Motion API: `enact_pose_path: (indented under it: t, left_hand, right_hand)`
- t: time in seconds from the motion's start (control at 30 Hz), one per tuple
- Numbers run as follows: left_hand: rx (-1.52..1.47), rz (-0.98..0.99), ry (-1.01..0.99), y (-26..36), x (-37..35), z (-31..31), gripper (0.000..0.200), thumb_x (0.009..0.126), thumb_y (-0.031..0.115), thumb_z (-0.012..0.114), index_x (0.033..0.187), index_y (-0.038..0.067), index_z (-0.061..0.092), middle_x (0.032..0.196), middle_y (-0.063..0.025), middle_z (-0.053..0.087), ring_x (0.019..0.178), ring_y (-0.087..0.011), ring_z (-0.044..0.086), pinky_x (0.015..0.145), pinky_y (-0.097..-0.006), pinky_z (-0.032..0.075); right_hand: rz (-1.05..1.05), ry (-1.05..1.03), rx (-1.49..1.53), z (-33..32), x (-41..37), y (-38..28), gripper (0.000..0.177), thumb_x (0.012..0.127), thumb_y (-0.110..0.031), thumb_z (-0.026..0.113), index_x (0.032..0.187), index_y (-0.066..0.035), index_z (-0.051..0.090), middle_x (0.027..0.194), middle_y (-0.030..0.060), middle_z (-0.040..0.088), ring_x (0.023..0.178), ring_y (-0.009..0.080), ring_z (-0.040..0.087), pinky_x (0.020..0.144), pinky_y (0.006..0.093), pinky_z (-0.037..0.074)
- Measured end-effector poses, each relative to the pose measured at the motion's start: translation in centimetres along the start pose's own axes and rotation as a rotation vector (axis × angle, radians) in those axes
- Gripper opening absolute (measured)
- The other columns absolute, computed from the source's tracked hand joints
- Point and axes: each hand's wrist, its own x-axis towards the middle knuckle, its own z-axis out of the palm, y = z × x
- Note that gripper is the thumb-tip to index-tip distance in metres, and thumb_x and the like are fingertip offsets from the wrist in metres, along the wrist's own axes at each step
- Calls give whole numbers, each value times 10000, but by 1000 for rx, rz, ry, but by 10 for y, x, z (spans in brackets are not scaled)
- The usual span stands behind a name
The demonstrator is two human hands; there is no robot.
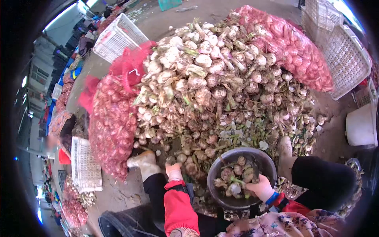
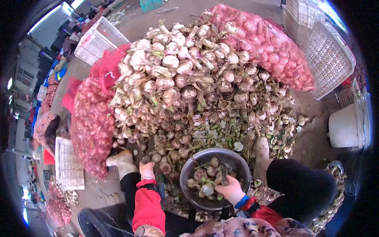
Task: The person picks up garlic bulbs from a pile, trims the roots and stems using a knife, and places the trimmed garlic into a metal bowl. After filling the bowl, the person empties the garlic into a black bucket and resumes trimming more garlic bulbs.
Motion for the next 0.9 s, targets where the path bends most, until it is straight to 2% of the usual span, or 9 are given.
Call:
enact_pose_path:
  t: [0.13, 0.23, 0.27, 0.53, 0.57, 0.63, 0.7, 0.77, 0.9]
  left_hand:
    - [-94, 156, -68, -9, -52, -19, 563, 658, 63, 717, 1192, 19, 546, 1062, -83, 644, 958, -200, 603, 866, -318, 460]
    - [152, -7, 106, 12, -69, -31, 360, 739, 141, 666, 1081, 34, 626, 944, -59, 685, 862, -174, 630, 787, -300, 476]
    - [65, 102, 83, -37, -36, -28, 347, 763, 177, 639, 1082, 42, 626, 946, -82, 691, 849, -177, 641, 763, -301, 479]
    - [439, 292, 64, -17, -3, 1, 377, 813, 253, 602, 1131, 52, 598, 989, -183, 666, 924, -319, 635, 796, -373, 485]
    - [559, 5, 77, 30, -26, 9, 366, 838, 243, 552, 1169, 90, 576, 978, -187, 663, 962, -354, 613, 808, -387, 484]
    - [920, 337, -192, -55, 49, 26, 458, 823, 273, 568, 1219, 50, 513, 991, -208, 642, 991, -385, 589, 831, -394, 477]
    - [946, 475, -223, -33, 37, 34, 479, 813, 275, 585, 1220, 35, 502, 1008, -209, 633, 1005, -387, 580, 840, -394, 473]
    - [449, -90, 86, -19, 28, 47, 495, 799, 227, 614, 1225, 20, 468, 1129, -198, 584, 1005, -348, 580, 851, -374, 467]
    - [191, -167, 175, 3, 18, 45, 494, 781, 157, 633, 1218, 22, 449, 1161, -148, 571, 991, -298, 578, 852, -363, 460]
  right_hand:
    - [-215, -52, 16, 6, -6, 11, 232, 714, -30, 687, 938, -24, 628, 831, 10, 638, 763, 101, 578, 725, 251, 475]
    - [-231, -94, 80, 3, -19, 16, 217, 716, -15, 690, 922, -28, 624, 829, 9, 636, 759, 96, 578, 714, 249, 475]
    - [-237, -98, 67, 0, -21, 18, 217, 716, -15, 690, 922, -28, 624, 829, 9, 636, 759, 96, 578, 714, 249, 475]
    - [-211, -70, 54, -1, -5, 23, 218, 725, 1, 688, 928, -33, 617, 823, 14, 638, 754, 109, 590, 700, 257, 481]
    - [-112, -73, 89, 1, -4, 22, 216, 725, 0, 689, 926, -34, 618, 821, 13, 638, 751, 108, 589, 697, 255, 480]
    - [99, -47, 52, 4, -4, 10, 217, 724, 0, 696, 923, -36, 618, 819, 11, 638, 747, 108, 587, 689, 252, 475]
    - [-13, -31, 38, 6, 4, 21, 203, 723, -10, 704, 907, -40, 623, 813, 8, 636, 730, 99, 575, 662, 242, 462]
    - [-75, -34, 67, 9, 12, 22, 196, 722, -12, 704, 900, -42, 625, 811, 8, 635, 724, 96, 571, 653, 239, 458]
    - [-25, -24, 117, 20, 8, 7, 184, 710, -1, 704, 868, -48, 623, 790, -6, 618, 712, 84, 561, 643, 234, 448]
